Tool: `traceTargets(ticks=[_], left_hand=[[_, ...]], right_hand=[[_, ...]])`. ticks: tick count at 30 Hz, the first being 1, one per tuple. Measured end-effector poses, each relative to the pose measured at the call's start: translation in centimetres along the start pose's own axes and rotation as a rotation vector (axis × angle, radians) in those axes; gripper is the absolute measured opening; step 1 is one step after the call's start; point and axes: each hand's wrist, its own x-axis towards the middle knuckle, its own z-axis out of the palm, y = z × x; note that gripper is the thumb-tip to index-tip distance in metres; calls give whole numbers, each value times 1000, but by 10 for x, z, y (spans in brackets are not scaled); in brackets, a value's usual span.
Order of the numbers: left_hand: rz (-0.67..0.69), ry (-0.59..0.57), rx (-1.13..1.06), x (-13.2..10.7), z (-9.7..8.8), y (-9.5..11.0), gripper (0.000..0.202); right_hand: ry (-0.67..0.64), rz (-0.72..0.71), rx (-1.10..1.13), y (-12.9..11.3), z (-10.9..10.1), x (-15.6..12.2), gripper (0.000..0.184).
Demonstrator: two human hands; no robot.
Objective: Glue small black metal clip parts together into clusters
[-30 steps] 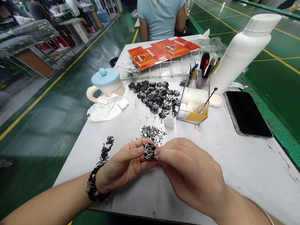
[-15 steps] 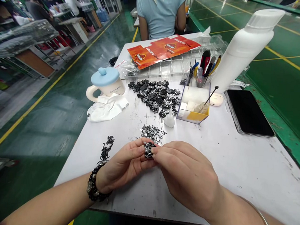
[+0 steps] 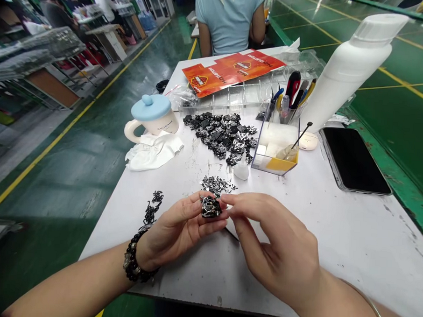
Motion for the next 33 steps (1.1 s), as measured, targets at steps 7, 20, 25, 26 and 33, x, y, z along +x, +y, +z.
traceTargets(ticks=[7,20,25,26,33], left_hand=[[-4,-19,-11,0,0,0,18],[-2,-9,4,1,1,-1,21],[18,-23,10,2,1,-2,18],[19,-21,12,2,1,-2,17],[25,-11,19,2,1,-1,15]], right_hand=[[-66,68,10,2,1,6,16],[-127,116,-59,-1,7,7,10],[-126,93,-116,-3,5,9,10],[-122,89,-135,-3,5,9,9],[-69,-2,-210,-3,4,6,9]])
